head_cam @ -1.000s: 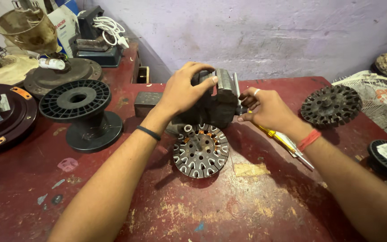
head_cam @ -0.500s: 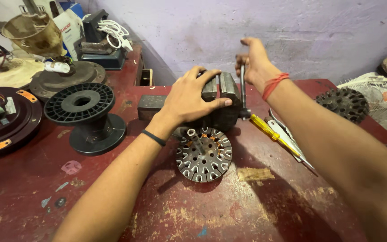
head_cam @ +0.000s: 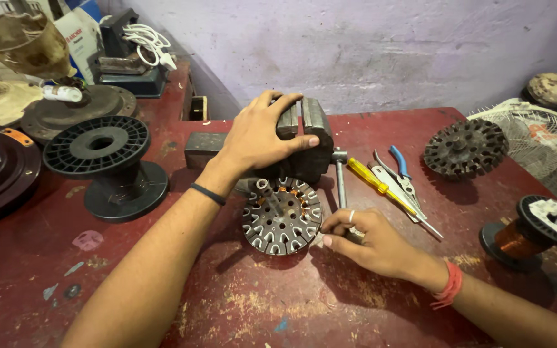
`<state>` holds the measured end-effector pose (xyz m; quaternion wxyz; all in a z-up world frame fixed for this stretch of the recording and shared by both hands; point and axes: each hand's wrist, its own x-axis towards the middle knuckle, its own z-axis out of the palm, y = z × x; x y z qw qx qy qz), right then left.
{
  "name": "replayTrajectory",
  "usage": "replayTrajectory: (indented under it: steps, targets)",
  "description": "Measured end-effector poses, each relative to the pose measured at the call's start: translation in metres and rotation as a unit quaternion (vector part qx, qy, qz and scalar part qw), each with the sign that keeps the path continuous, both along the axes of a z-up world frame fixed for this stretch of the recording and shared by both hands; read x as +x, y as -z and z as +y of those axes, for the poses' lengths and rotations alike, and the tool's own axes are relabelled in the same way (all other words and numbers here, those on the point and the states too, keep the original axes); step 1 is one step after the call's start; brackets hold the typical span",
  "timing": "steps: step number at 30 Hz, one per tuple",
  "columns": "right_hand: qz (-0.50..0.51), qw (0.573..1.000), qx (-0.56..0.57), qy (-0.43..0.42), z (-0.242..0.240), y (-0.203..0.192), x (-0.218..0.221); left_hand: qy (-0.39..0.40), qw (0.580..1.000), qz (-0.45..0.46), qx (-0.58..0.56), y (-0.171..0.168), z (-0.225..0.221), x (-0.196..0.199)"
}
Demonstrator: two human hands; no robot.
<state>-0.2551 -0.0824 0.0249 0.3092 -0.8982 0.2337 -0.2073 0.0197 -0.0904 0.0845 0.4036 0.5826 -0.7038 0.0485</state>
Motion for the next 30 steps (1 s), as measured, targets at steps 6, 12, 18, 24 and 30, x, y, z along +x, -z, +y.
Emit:
replayTrajectory:
  steps: [6,12,18,24,30]
  targets:
    - [0.051,0.959,-0.249,-0.125,-0.007,-0.061,0.013,0.156,0.956,0.247,0.032,0.002,-0.019,0.026]
    - [0.030,0.914,-0.365,-0.172,-0.016,-0.061,0.032,0.107,0.962,0.249,0.024,0.010,-0.022,0.029]
    - [-0.066,0.879,-0.408,-0.240,-0.017,-0.035,0.030,0.132,0.949,0.287,0.015,0.011,-0.026,0.028]
    - [-0.089,0.835,-0.478,-0.257,-0.021,-0.028,0.036,0.111,0.965,0.238,0.031,0.002,-0.025,0.026]
    - [-0.159,0.844,-0.463,-0.217,-0.005,-0.044,0.036,0.084,0.978,0.190,0.000,-0.042,0.001,0.028]
